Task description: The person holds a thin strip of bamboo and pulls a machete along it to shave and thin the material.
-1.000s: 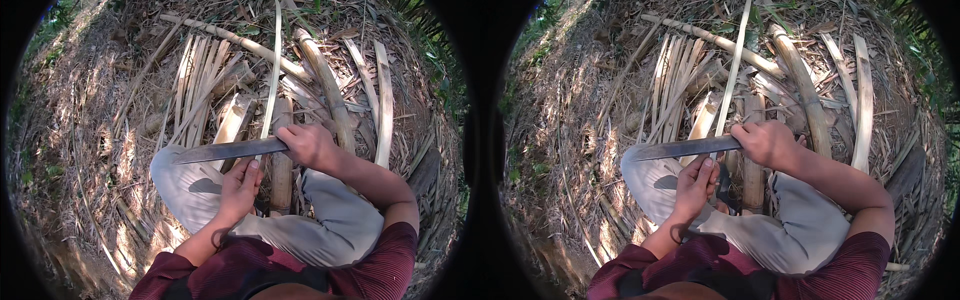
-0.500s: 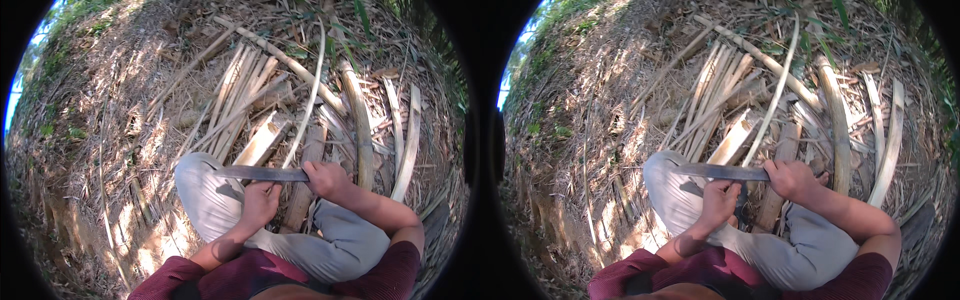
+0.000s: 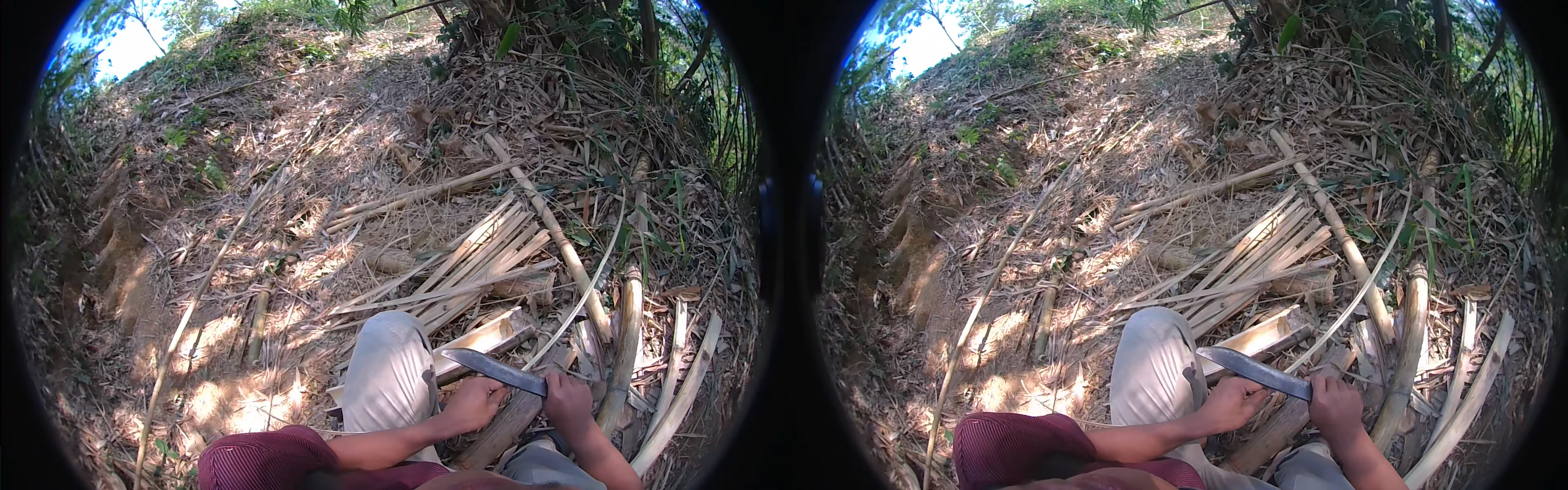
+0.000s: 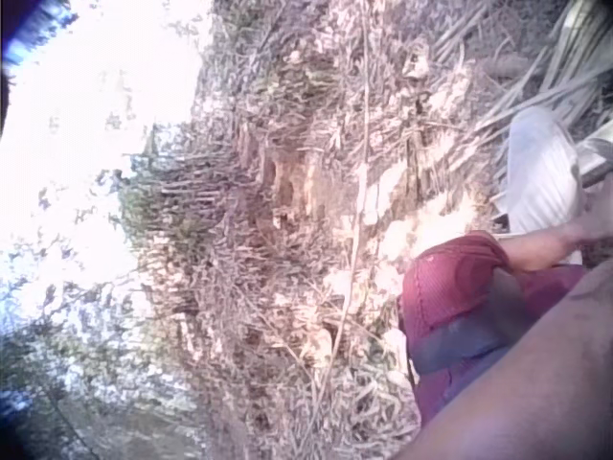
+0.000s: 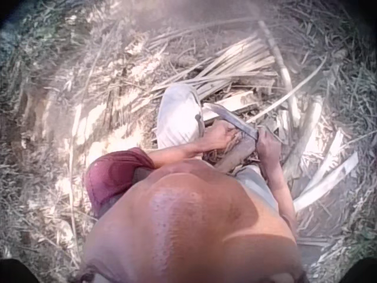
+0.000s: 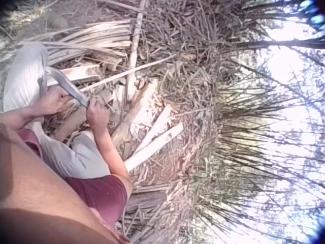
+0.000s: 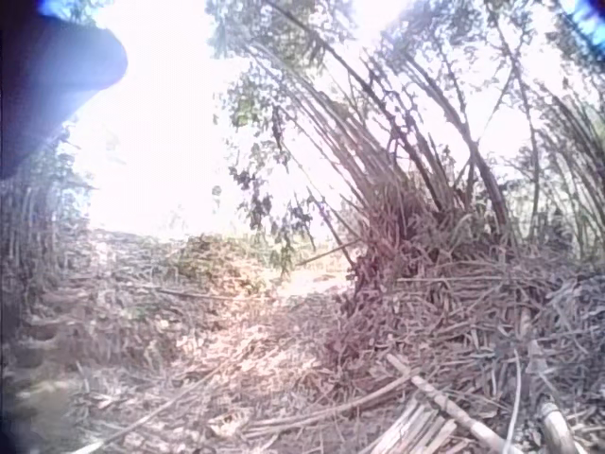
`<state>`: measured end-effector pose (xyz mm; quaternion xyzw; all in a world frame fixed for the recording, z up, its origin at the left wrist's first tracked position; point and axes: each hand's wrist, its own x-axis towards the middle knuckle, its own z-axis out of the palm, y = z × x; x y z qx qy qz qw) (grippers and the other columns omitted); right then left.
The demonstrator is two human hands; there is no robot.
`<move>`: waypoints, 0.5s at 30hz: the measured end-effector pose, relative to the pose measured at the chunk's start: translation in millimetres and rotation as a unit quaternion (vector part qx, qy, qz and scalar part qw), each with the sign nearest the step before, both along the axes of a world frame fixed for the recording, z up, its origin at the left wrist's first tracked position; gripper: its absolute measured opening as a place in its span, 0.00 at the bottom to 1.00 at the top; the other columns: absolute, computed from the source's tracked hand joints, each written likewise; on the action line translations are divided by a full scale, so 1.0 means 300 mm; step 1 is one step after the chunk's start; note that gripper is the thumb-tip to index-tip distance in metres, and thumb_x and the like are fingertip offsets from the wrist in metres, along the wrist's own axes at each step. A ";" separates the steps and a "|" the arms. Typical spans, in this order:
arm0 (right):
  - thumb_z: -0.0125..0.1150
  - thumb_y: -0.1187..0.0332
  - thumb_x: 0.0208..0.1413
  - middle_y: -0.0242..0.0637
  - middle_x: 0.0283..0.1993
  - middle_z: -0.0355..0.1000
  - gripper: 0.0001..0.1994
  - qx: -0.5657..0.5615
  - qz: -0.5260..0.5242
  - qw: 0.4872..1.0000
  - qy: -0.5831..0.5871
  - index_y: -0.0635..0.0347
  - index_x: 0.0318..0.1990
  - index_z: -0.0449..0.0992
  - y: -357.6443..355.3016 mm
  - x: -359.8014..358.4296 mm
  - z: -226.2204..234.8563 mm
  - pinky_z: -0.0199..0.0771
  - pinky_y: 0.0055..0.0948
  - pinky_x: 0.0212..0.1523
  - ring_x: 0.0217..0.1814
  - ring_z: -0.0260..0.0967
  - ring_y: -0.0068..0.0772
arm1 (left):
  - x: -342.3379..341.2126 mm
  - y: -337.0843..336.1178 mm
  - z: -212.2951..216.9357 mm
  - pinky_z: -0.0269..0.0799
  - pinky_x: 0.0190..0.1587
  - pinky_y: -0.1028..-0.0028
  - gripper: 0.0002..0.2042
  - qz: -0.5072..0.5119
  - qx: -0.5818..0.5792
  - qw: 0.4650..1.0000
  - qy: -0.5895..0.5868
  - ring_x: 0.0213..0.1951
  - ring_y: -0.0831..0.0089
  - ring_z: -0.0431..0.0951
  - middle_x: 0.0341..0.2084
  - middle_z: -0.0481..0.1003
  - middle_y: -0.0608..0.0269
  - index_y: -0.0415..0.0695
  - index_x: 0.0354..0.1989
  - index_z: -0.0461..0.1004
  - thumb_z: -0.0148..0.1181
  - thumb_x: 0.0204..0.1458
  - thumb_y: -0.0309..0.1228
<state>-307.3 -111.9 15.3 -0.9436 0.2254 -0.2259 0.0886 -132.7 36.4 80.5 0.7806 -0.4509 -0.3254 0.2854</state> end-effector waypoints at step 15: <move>0.60 0.65 0.63 0.40 0.21 0.70 0.12 0.473 -0.105 0.869 -0.104 0.69 0.37 0.77 0.042 0.071 0.107 0.68 0.35 0.30 0.24 0.66 0.30 | -0.004 -0.008 0.050 0.57 0.20 0.81 0.18 0.127 0.102 0.897 0.412 0.19 0.86 0.60 0.23 0.67 0.74 0.49 0.53 0.79 0.50 0.67 0.46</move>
